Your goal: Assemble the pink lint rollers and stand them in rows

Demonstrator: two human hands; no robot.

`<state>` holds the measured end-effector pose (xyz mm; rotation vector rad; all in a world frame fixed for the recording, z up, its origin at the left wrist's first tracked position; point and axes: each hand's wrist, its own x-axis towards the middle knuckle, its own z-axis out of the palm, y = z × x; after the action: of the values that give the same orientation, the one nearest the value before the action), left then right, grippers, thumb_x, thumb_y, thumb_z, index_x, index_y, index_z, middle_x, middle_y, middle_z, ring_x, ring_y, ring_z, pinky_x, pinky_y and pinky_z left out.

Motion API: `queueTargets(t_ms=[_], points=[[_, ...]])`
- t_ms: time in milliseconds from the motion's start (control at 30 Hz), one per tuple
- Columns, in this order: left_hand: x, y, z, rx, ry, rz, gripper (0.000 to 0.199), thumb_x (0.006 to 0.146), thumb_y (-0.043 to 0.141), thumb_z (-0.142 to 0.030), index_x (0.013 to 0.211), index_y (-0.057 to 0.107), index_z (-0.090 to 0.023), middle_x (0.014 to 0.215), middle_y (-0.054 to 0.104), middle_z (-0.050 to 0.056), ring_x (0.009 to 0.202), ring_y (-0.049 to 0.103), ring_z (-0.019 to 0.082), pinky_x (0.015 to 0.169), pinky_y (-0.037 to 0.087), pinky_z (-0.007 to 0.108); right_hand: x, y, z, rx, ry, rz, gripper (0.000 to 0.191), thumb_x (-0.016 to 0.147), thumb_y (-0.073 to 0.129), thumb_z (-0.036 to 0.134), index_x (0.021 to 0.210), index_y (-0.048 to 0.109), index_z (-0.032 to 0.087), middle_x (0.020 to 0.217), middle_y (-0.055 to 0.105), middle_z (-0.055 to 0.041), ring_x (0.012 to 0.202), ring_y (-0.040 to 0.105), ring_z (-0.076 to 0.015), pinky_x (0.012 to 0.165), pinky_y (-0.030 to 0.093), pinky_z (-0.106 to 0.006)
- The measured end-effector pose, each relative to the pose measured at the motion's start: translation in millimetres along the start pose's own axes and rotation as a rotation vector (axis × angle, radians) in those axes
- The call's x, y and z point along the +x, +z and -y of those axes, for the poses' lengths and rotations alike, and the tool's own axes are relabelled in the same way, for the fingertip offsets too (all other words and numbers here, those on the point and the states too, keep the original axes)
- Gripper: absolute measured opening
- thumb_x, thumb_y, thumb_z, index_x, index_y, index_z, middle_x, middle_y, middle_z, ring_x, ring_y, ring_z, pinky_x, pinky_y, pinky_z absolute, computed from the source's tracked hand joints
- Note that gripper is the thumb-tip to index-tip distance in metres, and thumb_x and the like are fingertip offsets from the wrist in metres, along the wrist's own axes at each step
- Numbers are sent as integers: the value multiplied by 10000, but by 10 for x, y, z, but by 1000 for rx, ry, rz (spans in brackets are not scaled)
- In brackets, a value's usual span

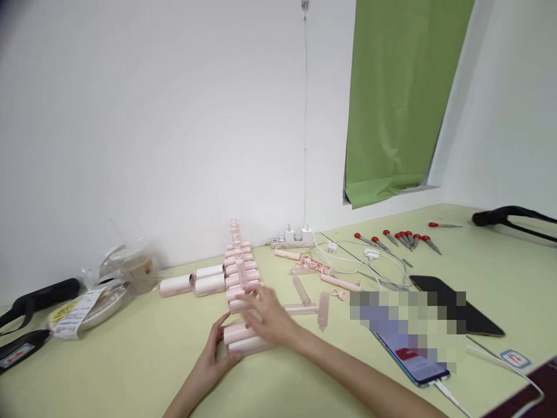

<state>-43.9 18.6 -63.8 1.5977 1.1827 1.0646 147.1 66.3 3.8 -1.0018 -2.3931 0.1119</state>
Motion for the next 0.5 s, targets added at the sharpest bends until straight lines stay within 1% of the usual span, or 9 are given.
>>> queueTargets(t_ms=[33, 67, 133, 200, 267, 333, 400, 500], points=[[0, -5, 15, 33, 23, 12, 642, 706, 592, -356, 1259, 289, -234, 1148, 490, 69, 1067, 452, 223, 940, 312, 346, 32, -94, -143, -57, 86, -36, 301, 859, 365, 202, 1132, 482, 251, 1080, 507, -52, 1017, 447, -172, 856, 362, -305], [-2, -11, 24, 67, 47, 19, 584, 719, 572, -368, 1237, 334, -240, 1171, 475, 69, 1088, 433, 229, 950, 302, 346, 74, -191, -311, -108, 156, -43, 300, 855, 333, 134, 1062, 530, 223, 1021, 536, -55, 978, 473, -166, 839, 372, -300], [-7, -22, 27, 109, 75, 32, 492, 727, 551, -384, 1177, 417, -241, 1196, 460, 66, 1114, 407, 240, 950, 304, 336, 162, -357, -680, -166, 228, -24, 273, 826, 365, 83, 966, 581, 175, 978, 554, -78, 960, 486, -191, 839, 370, -336], [-15, -27, 18, 115, 65, 36, 493, 723, 552, -383, 1174, 416, -238, 1184, 469, 67, 1103, 416, 238, 937, 317, 328, 228, -448, -1024, -216, 292, 32, 167, 797, 459, 104, 839, 617, 137, 921, 572, -103, 941, 499, -229, 820, 382, -379], [-19, -26, 8, 106, 29, 25, 577, 713, 568, -359, 1225, 333, -232, 1142, 490, 70, 1070, 443, 224, 929, 321, 327, 261, -470, -1286, -245, 340, 81, 125, 807, 505, 185, 872, 597, 130, 955, 569, -89, 915, 519, -209, 795, 412, -385], [-19, -21, 1, 104, -15, 16, 628, 700, 584, -337, 1238, 282, -220, 1097, 510, 69, 1038, 464, 213, 918, 325, 325, 278, -469, -1458, -253, 379, 97, 201, 831, 490, 261, 984, 548, 145, 1035, 546, -68, 906, 531, -179, 780, 436, -379], [-14, -16, -4, 114, -41, 20, 581, 688, 592, -332, 1188, 325, -206, 1085, 519, 71, 1029, 469, 218, 904, 334, 321, 305, -494, -1558, -237, 415, 77, 245, 846, 466, 283, 1054, 509, 163, 1089, 521, -62, 914, 532, -172, 778, 445, -380], [-7, -14, -11, 122, -38, 35, 478, 685, 588, -328, 1099, 388, -197, 1106, 516, 77, 1040, 462, 228, 893, 343, 316, 372, -603, -1611, -152, 454, 25, 231, 843, 468, 287, 1027, 525, 159, 1069, 533, -64, 912, 530, -174, 786, 435, -384]])
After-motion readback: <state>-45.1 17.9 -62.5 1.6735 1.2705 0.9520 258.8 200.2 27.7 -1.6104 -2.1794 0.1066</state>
